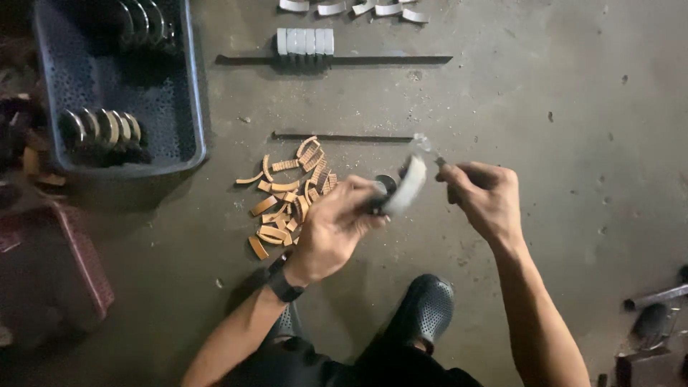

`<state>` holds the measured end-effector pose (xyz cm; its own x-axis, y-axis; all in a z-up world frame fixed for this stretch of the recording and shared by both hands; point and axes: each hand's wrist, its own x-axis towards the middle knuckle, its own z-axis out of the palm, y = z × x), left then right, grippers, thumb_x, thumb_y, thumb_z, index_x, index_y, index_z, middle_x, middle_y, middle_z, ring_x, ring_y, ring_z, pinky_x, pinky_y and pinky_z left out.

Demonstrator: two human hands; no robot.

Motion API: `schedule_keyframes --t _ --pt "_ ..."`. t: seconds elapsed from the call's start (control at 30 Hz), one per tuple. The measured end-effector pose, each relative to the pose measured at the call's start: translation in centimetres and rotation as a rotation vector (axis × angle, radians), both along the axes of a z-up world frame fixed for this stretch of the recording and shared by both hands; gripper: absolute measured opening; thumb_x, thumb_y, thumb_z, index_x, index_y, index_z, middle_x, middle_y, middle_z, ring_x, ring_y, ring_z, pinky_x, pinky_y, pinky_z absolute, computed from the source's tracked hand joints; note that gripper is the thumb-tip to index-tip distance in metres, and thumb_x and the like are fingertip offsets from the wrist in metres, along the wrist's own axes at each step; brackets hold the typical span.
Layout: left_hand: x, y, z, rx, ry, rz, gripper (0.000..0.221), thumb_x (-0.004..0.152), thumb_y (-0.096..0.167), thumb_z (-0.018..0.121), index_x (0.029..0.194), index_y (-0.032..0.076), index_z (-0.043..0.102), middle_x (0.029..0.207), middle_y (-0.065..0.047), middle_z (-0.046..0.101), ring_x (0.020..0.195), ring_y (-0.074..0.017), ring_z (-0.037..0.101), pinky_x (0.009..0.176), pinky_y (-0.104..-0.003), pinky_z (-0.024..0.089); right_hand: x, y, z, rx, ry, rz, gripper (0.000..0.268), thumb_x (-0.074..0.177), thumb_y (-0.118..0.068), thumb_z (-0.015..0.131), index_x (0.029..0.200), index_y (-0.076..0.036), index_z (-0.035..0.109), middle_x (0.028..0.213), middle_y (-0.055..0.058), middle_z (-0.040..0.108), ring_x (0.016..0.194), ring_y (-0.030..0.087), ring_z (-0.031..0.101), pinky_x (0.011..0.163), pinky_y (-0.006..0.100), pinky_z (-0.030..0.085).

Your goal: Applying a white paste or lubricant to small curved metal components using a brush.

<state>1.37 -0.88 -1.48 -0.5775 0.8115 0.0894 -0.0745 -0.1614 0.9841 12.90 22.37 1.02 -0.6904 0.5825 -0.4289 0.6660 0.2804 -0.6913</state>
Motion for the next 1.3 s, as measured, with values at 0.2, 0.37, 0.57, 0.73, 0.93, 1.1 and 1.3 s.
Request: schedule_keyframes --t 0.2,0.37,0.57,0.73,0.93,1.1,1.3 --pt "-0.6 0.3 -1.5 0.013 -0.494 0.118 0.031 0.095 0.000 0.072 0.125 -0.004 0.067 0.113 -0.007 0.072 0.104 -0.0133 0.069 0.095 -0.027 0.058 1.5 -1.0 1.6 0.059 0.170 -0.027 0.026 0.098 -0.027 0.068 0.095 -0.004 0.080 0.064 0.005 0.068 0.054 0.009 0.059 0.045 0.025 0.046" --pt "-0.5 0.7 -1.0 -0.065 -0.373 0.117 0.030 0.089 0.003 0.076 0.119 -0.002 0.071 0.105 -0.001 0.068 0.094 -0.0087 0.069 0.084 -0.024 0.061 0.6 -2.6 2.6 -0.086 0.073 0.115 0.026 0.093 -0.030 0.068 0.091 -0.008 0.082 0.057 0.002 0.068 0.047 0.010 0.058 0.039 0.029 0.043" --pt "-0.4 0.6 -0.7 -0.091 -0.163 0.138 0.025 0.092 -0.001 0.078 0.117 -0.004 0.074 0.105 -0.001 0.066 0.094 -0.0081 0.063 0.081 -0.021 0.054 -0.8 -3.0 2.0 -0.168 0.010 0.137 0.026 0.089 -0.033 0.072 0.093 -0.009 0.083 0.059 0.003 0.070 0.052 0.009 0.060 0.045 0.029 0.047" --pt "-0.3 0.6 -1.3 -0.051 -0.271 0.149 0.026 0.093 0.000 0.075 0.119 -0.003 0.072 0.106 0.000 0.065 0.095 -0.0076 0.065 0.083 -0.022 0.057 -1.3 -2.5 2.6 -0.065 -0.035 0.135 0.027 0.091 -0.034 0.073 0.093 -0.009 0.084 0.061 0.006 0.070 0.053 0.011 0.060 0.046 0.030 0.047" --pt "-0.6 0.3 -1.8 -0.021 -0.340 0.191 0.024 0.094 0.001 0.075 0.117 -0.004 0.072 0.106 -0.002 0.067 0.094 -0.0090 0.067 0.083 -0.023 0.058 0.5 -3.3 2.0 0.117 0.151 0.255 0.019 0.094 -0.024 0.069 0.096 -0.009 0.080 0.069 0.005 0.075 0.051 0.010 0.066 0.041 0.028 0.051" --pt "-0.4 0.4 -0.5 -0.077 -0.212 0.186 0.025 0.093 0.002 0.078 0.118 -0.002 0.074 0.102 -0.001 0.063 0.089 -0.0068 0.061 0.076 -0.021 0.053 -0.3 -4.5 3.0 0.292 0.323 0.386 0.015 0.095 -0.017 0.071 0.095 -0.004 0.079 0.069 0.008 0.073 0.052 0.011 0.066 0.043 0.028 0.050" --pt "-0.4 0.1 -0.1 -0.145 0.059 0.207 0.026 0.093 0.004 0.078 0.119 0.001 0.074 0.102 0.000 0.064 0.092 -0.0070 0.061 0.080 -0.019 0.051 -0.3 -3.6 1.7 0.261 0.327 0.354 0.017 0.097 -0.018 0.070 0.100 -0.004 0.078 0.076 0.009 0.075 0.058 0.011 0.070 0.047 0.026 0.054"
